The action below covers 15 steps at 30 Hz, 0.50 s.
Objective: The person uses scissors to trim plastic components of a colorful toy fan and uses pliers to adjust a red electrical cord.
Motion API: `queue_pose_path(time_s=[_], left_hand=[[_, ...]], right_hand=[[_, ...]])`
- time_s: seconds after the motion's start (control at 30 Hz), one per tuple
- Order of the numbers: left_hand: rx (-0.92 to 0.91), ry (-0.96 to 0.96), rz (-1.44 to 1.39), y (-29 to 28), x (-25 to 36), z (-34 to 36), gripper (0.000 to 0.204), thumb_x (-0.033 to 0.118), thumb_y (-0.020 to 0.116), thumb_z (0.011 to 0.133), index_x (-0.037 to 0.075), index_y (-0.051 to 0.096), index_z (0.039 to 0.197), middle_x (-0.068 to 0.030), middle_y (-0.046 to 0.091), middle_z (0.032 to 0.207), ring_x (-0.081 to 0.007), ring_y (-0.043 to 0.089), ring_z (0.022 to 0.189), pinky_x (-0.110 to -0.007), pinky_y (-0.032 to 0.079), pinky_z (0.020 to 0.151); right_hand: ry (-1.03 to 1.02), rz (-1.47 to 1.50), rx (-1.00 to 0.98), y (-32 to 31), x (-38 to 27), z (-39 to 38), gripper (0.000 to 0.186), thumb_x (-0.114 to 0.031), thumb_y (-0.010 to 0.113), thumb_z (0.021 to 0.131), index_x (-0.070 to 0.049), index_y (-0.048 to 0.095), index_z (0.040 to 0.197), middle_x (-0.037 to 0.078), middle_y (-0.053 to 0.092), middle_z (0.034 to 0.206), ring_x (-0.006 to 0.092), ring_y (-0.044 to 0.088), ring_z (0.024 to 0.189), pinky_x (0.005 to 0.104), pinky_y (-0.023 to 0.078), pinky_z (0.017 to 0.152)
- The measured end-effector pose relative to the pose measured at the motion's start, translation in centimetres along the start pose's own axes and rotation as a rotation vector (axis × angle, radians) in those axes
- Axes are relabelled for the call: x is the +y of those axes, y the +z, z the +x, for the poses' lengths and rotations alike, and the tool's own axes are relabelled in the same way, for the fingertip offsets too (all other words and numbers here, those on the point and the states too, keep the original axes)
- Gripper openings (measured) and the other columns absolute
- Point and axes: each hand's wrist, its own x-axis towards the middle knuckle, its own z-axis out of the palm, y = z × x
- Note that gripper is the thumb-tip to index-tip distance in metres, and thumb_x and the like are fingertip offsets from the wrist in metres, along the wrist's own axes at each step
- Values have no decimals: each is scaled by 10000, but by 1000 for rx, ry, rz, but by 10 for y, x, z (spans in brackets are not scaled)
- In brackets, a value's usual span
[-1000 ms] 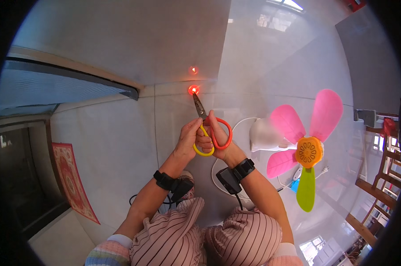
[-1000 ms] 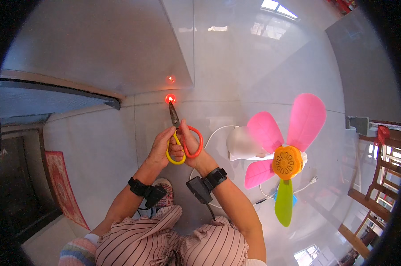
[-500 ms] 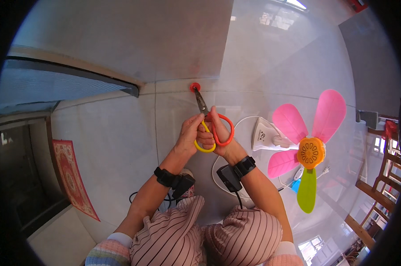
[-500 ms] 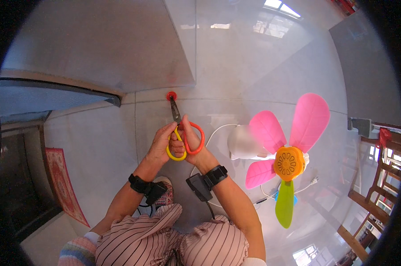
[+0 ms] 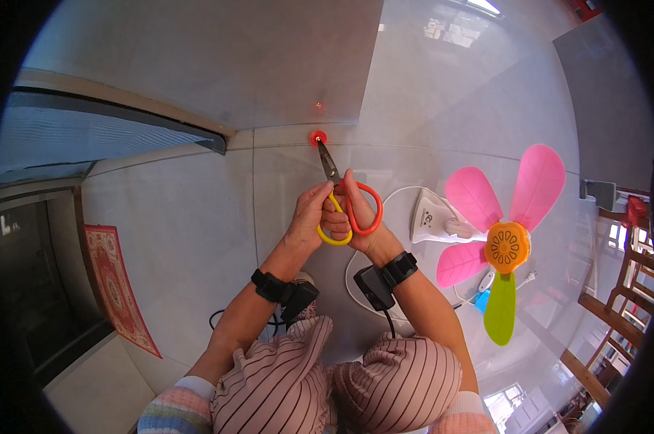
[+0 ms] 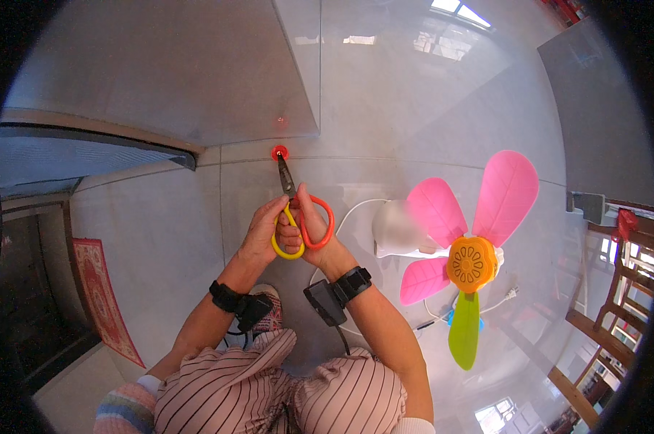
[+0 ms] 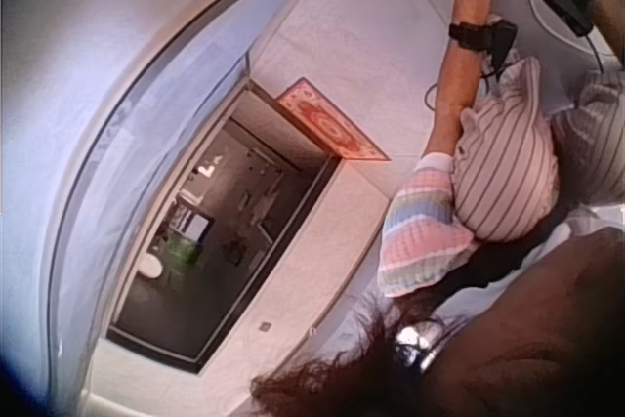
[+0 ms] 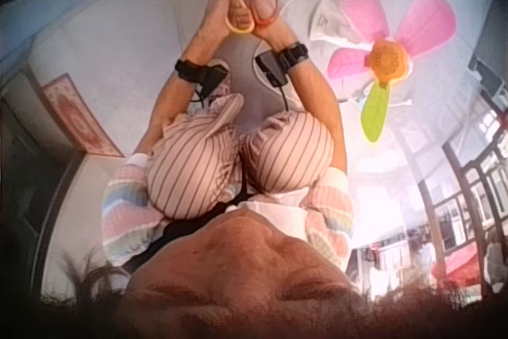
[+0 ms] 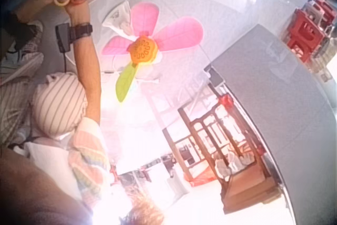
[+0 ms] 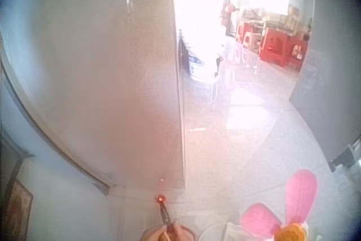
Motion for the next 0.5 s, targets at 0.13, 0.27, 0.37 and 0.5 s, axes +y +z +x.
queue_pose_path(time_s=[0.13,0.27,0.37,0.5], left_hand=[[-25,-4,-10,-4,-1,1,195,265,504,890,76,540,867,17,518,707,-58,521,583,-176,449,504],[3,-18,-13,-1,-1,1,194,263,504,891,74,538,869,17,517,705,-59,518,580,-175,444,500],[-11,-11,-26,-6,-2,2,193,264,506,890,75,538,867,17,515,699,-59,513,575,-174,440,495],[-39,-20,-37,0,1,1,192,266,507,889,79,534,853,19,510,692,-58,506,565,-173,436,491]], right_hand=[[-4,3,-3,-2,1,1,634,-716,300,792,-110,398,637,-42,325,451,51,302,339,158,239,328],[-10,6,-13,-2,1,1,632,-716,307,790,-110,400,638,-41,326,450,51,301,337,158,235,325],[-4,14,-13,-2,2,4,632,-717,311,788,-109,402,638,-41,327,450,51,296,334,158,233,322],[-19,15,-13,-1,1,1,636,-717,310,788,-106,402,635,-42,327,449,52,295,331,158,233,320]])
